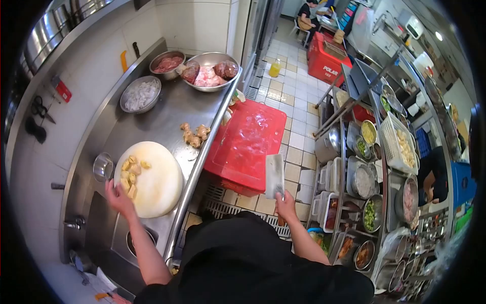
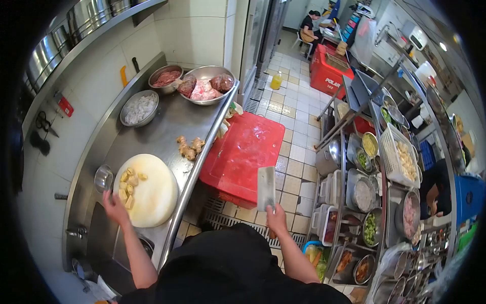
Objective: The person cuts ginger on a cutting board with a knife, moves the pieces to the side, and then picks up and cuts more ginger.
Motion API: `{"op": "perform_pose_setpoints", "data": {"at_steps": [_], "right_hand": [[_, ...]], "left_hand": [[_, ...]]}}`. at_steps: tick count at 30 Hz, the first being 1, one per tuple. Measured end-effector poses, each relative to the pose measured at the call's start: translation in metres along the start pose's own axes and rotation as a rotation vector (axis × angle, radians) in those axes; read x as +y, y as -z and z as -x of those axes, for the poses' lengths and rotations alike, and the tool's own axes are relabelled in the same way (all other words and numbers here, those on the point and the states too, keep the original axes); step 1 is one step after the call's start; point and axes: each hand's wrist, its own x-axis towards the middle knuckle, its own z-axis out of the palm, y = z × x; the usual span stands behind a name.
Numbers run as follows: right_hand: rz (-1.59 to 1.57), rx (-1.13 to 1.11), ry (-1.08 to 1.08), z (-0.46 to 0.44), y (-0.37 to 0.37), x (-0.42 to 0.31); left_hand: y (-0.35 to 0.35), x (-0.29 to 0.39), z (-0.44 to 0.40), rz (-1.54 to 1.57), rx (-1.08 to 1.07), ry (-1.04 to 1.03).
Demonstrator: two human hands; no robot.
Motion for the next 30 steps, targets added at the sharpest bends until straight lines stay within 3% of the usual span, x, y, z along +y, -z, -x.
{"op": "perform_pose_setpoints", "data": {"at_steps": [2,4,6,7,8,10,13,16,21,23,25,27,29,30], "right_hand": [[0.125,0.104,0.03,0.011,0.02,0.035],[0.473,0.314,0.156,0.034,0.037,0.068],[0.598,0.363,-0.048,0.076,0.044,0.067],[0.487,0.359,-0.185,0.075,0.055,0.131],[0.547,0.373,-0.101,0.104,0.053,0.118],[0.607,0.389,-0.148,0.143,0.049,0.141],[0.448,0.362,-0.266,0.187,0.046,0.242],[0.472,0.368,-0.367,0.208,0.021,0.245],[0.507,0.38,-0.419,0.19,-0.008,0.217],[0.526,0.387,-0.418,0.179,-0.015,0.203],[0.541,0.383,-0.416,0.168,-0.02,0.194],[0.558,0.378,-0.414,0.159,-0.022,0.185],[0.573,0.369,-0.408,0.148,-0.023,0.18],[0.582,0.366,-0.408,0.143,-0.021,0.178]], "left_hand": [[-0.069,0.008,-0.003,0.133,-0.142,-0.064],[-0.128,0.021,0.001,0.202,-0.345,-0.118],[-0.17,0.052,0.012,0.336,-0.529,-0.036],[-0.189,0.063,0.012,0.331,-0.605,-0.098],[-0.204,0.079,0.012,0.323,-0.647,-0.079],[-0.231,0.094,0.003,0.254,-0.807,-0.042],[-0.278,0.078,-0.006,0.132,-0.94,0.004],[-0.316,0.057,-0.003,0.019,-1.022,-0.126],[-0.343,0.065,0.003,-0.086,-1.073,-0.155],[-0.369,0.056,0.007,-0.073,-1.038,-0.353],[-0.381,0.068,0.012,-0.043,-1.112,-0.363],[-0.391,0.076,0.017,-0.225,-1.167,-0.644],[-0.398,0.076,0.02,-0.242,-1.229,-0.648],[-0.406,0.072,0.023,-0.225,-1.398,-0.584]]}}
